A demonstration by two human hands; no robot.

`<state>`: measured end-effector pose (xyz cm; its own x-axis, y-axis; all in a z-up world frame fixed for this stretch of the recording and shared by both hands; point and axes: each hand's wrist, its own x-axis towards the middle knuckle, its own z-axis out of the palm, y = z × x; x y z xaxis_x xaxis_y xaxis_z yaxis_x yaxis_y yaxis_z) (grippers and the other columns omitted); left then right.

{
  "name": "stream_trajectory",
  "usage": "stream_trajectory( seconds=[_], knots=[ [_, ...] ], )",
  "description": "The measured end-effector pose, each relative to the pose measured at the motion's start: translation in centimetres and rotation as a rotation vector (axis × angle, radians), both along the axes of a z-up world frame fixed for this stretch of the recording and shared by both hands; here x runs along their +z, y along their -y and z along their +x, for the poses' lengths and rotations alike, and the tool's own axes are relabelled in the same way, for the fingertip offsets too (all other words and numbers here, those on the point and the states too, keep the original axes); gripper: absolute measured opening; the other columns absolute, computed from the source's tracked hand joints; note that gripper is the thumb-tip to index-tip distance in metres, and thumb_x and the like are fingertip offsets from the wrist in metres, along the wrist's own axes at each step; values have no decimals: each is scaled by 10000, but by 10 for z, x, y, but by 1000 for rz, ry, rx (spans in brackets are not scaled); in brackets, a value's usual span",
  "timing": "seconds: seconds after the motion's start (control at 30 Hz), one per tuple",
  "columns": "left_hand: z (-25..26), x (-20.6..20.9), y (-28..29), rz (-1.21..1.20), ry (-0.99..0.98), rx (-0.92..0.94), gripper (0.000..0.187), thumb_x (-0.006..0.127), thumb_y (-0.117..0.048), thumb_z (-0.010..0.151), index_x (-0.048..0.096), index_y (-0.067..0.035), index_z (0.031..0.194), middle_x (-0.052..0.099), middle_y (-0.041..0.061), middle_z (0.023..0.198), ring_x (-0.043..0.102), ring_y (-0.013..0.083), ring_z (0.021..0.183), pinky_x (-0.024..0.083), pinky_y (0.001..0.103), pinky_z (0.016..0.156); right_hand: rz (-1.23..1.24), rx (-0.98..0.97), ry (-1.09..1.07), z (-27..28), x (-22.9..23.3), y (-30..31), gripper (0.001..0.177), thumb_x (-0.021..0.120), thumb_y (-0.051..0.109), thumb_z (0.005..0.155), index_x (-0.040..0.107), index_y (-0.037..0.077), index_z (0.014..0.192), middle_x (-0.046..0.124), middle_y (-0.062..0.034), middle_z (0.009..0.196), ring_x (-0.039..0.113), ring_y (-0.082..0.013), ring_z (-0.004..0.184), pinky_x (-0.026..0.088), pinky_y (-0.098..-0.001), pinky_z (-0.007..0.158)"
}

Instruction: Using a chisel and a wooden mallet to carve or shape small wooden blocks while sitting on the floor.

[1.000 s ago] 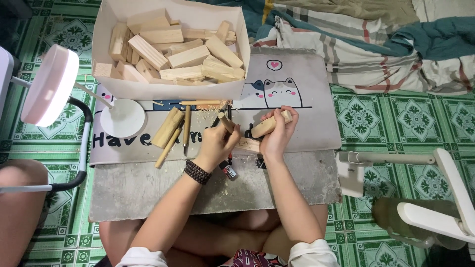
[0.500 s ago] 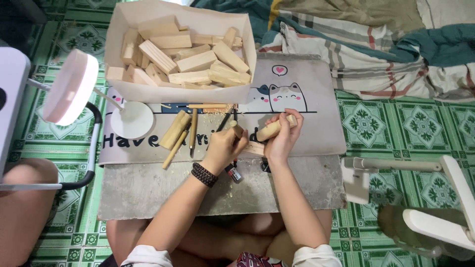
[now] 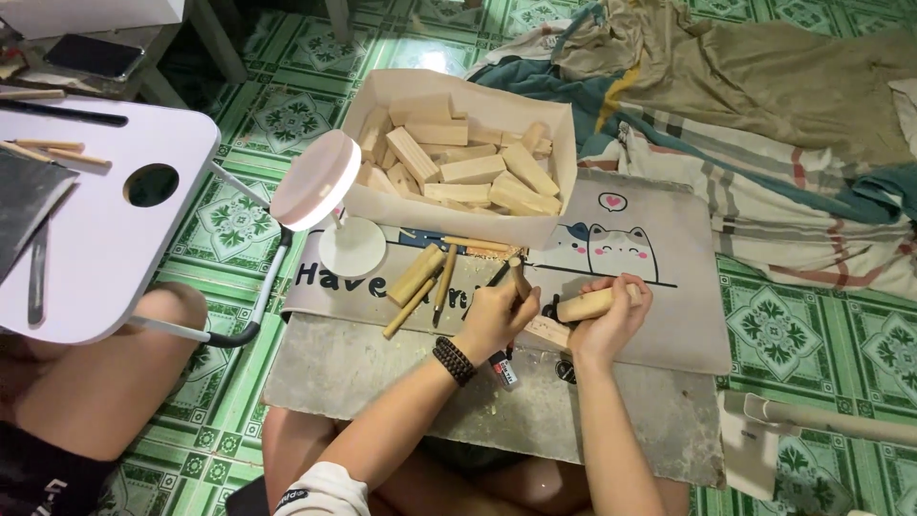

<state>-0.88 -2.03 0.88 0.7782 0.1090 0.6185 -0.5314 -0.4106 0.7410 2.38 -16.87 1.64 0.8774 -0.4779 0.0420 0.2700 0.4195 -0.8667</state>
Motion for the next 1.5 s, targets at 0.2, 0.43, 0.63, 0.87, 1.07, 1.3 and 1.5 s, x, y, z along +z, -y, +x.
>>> stream_trajectory(
  seconds=[0.2,0.43,0.63,0.87,1.07,1.3,1.5],
  knots=[
    [-4,-1,0,128,100,-2,266,695,-110,917,483,-140,758,515,95,471,618,315,445,483,310,438,20,6,21,-4,3,-2,163,554,316,1057,473,179,1093,615,-86,749,690,-218,725,610,-339,714],
    [-3,-3,-2,31,72,-60,300,693,-87,929,472,-148,736,521,54,466,591,245,403,461,243,434,43,-9,-64,-5,20,-11,136,539,293,1048,462,182,1058,646,-56,784,722,-205,765,646,-331,748],
    [5,-3,-5,57,75,-83,286,684,-108,943,514,-143,717,530,38,441,587,247,383,466,259,400,69,-4,-92,1,19,-6,151,553,276,1037,445,170,1036,573,-18,747,722,-221,702,654,-355,699],
    [2,0,-6,21,104,-104,319,644,-68,968,489,-162,705,538,15,423,563,190,355,471,218,420,80,40,-66,1,12,-4,164,581,295,1014,468,175,1025,571,-36,703,723,-227,711,661,-359,717],
    [1,-3,-4,92,139,-61,295,661,-75,955,508,-142,713,542,54,457,583,251,384,474,254,421,81,46,-68,2,8,-3,157,590,290,1006,472,190,1033,582,-34,727,702,-207,680,656,-340,662],
    [2,-8,-3,92,144,-77,289,672,-53,936,513,-122,704,534,79,464,578,268,388,476,266,422,69,69,-46,1,6,-1,140,582,276,1014,472,190,1029,582,-36,737,674,-188,627,623,-309,587],
    [1,-4,-4,81,120,-91,275,647,-55,950,520,-114,713,520,91,468,581,277,400,482,282,429,70,65,-56,0,9,-2,127,578,266,1011,475,193,1027,583,-36,733,661,-181,614,610,-306,584]
  ],
)
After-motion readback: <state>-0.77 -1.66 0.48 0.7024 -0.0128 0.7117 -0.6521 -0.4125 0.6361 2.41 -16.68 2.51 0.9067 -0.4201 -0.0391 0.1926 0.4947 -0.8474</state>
